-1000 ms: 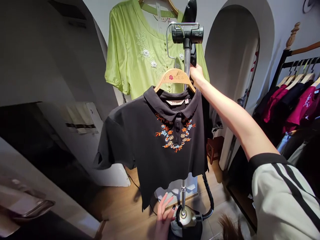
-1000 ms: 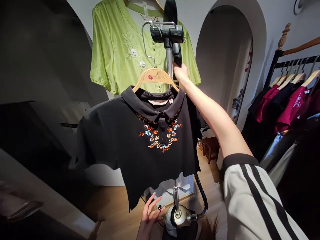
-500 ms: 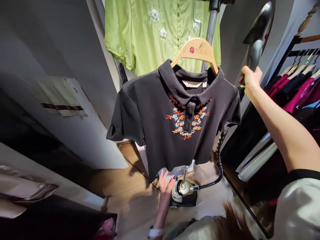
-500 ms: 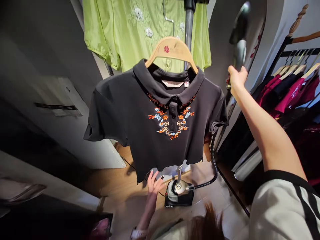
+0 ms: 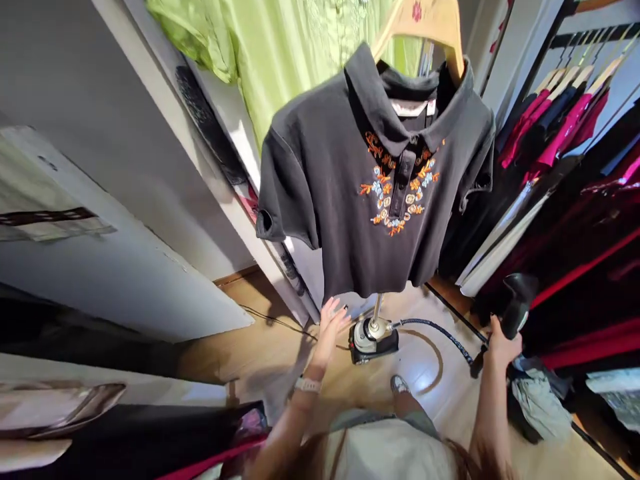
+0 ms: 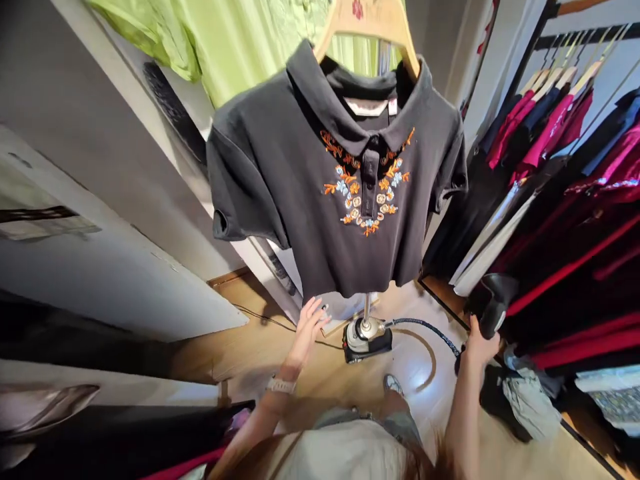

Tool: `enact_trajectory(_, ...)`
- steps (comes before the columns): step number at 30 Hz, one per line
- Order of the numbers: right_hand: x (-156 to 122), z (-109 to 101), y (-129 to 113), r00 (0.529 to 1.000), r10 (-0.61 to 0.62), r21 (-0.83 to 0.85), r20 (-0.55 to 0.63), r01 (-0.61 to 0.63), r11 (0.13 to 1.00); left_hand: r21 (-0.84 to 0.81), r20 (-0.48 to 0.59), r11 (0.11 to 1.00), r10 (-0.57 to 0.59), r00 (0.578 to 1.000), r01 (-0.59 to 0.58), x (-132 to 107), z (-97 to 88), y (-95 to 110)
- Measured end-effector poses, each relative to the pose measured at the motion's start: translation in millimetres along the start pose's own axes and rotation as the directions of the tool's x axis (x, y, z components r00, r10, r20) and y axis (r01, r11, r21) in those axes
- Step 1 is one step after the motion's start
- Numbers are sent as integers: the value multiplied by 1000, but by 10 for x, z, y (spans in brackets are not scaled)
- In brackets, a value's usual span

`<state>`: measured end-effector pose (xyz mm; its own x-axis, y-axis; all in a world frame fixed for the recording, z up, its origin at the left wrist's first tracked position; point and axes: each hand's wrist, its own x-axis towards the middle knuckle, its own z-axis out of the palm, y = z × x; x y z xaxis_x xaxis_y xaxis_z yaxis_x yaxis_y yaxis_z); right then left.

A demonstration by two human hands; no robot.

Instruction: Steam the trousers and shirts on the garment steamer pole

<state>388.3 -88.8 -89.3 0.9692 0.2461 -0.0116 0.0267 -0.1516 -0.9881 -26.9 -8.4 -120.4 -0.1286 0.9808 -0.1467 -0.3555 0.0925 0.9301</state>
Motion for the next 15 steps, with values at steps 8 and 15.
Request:
enact_trajectory(8,-879,-827,780,973,224,93,-59,-218,972,-132,-104,988,-87,991,73,320,105,287)
enact_trajectory(15,-1617,-788,1053,964,253,99,82,-260,960,-53,-57,997,45,997,-48,206,2,404)
